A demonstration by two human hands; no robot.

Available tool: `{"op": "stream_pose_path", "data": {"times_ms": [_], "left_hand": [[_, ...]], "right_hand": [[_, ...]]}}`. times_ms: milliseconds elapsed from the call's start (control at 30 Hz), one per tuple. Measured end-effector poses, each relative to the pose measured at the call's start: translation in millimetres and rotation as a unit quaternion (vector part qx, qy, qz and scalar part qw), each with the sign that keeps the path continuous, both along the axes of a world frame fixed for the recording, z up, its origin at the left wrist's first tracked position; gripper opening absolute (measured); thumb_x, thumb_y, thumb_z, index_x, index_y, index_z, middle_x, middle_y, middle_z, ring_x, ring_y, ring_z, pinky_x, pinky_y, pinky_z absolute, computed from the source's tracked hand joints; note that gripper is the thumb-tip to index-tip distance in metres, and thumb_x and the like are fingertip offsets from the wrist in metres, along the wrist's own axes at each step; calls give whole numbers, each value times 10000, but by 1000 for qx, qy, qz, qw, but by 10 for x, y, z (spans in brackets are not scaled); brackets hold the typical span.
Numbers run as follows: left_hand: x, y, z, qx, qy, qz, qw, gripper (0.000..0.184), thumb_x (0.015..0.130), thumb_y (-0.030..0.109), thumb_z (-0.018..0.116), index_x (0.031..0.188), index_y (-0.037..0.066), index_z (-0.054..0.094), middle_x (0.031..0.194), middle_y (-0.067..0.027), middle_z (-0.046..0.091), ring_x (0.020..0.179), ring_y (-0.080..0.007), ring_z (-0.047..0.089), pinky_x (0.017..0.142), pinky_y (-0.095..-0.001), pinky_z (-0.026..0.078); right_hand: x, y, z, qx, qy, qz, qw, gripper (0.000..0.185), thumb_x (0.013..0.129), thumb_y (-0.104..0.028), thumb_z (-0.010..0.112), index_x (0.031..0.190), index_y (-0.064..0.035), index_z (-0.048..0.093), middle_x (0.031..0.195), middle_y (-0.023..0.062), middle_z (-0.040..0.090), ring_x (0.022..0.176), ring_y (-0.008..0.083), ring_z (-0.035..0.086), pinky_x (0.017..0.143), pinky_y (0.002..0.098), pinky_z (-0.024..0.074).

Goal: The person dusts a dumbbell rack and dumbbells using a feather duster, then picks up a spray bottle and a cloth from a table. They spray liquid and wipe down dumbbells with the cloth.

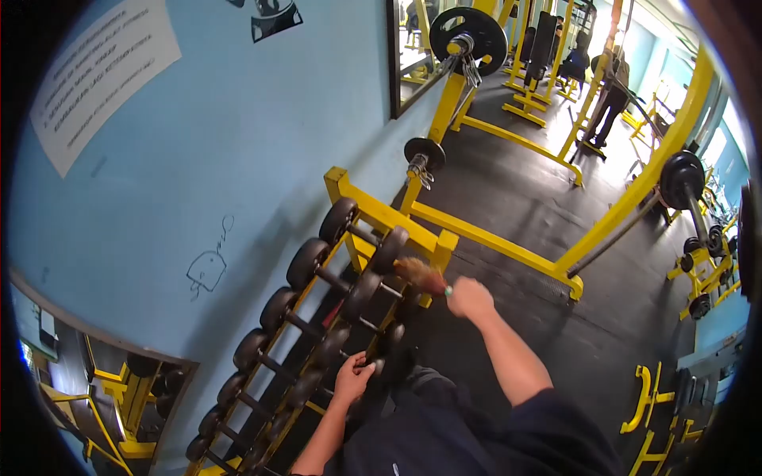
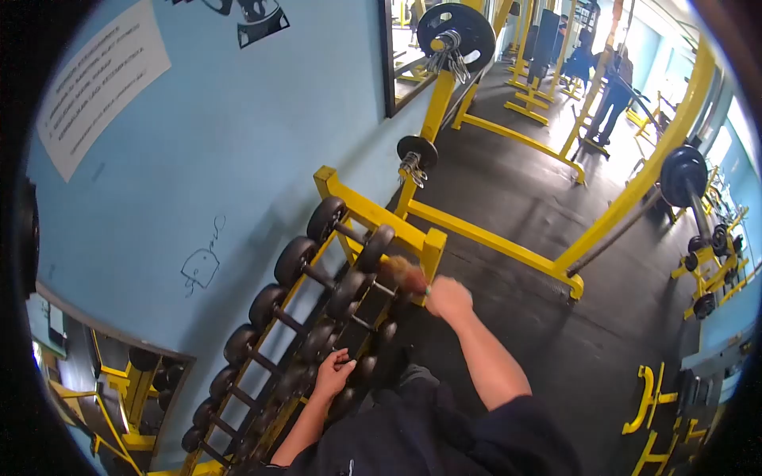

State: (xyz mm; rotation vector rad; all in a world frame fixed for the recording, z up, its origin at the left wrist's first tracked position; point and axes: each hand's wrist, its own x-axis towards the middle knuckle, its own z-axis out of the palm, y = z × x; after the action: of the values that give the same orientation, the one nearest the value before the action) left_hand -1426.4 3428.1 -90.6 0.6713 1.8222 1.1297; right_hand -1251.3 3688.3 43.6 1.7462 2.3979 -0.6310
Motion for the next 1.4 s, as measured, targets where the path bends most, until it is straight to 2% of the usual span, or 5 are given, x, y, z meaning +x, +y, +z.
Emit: {"op": "stream_pose_path", "data": {"times_ms": [467,800,1067,1233,1400], "left_hand": [[-209,1540,650,93,122,71,986,439,823,145,680,1239,78,556,1114,-83,607,932,-143,595,808,-280,482],[-174,1756,787,119,92,81,985,454,814,177,699,1230,74,549,1106,-75,611,908,-155,586,787,-287,468],[-163,1207,584,101,42,190,976,451,827,156,699,1243,79,541,1103,-62,596,903,-124,558,791,-275,464],[-143,1264,507,88,12,202,975,441,826,146,697,1235,71,549,1098,-74,587,901,-141,570,785,-271,476],[-147,1513,770,92,48,141,985,454,832,206,694,1239,66,549,1127,-93,593,913,-163,583,801,-300,484]], "right_hand": [[850,969,307,-12,75,-41,996,238,845,-241,578,1011,-86,649,890,223,654,874,416,620,781,491,497],[-506,1631,-1229,-5,283,106,953,316,862,-247,601,1076,-17,638,913,248,650,893,394,637,779,424,493],[273,1257,-1404,-23,178,66,982,241,881,-217,572,994,-9,622,885,240,651,911,422,616,783,465,482],[-396,1314,-983,-167,212,-6,963,277,910,-240,565,1051,-6,611,622,105,580,427,161,548,418,320,430],[-614,1848,-855,1,115,104,988,339,885,-254,558,1083,15,620,895,280,643,854,391,641,758,445,498]]}}
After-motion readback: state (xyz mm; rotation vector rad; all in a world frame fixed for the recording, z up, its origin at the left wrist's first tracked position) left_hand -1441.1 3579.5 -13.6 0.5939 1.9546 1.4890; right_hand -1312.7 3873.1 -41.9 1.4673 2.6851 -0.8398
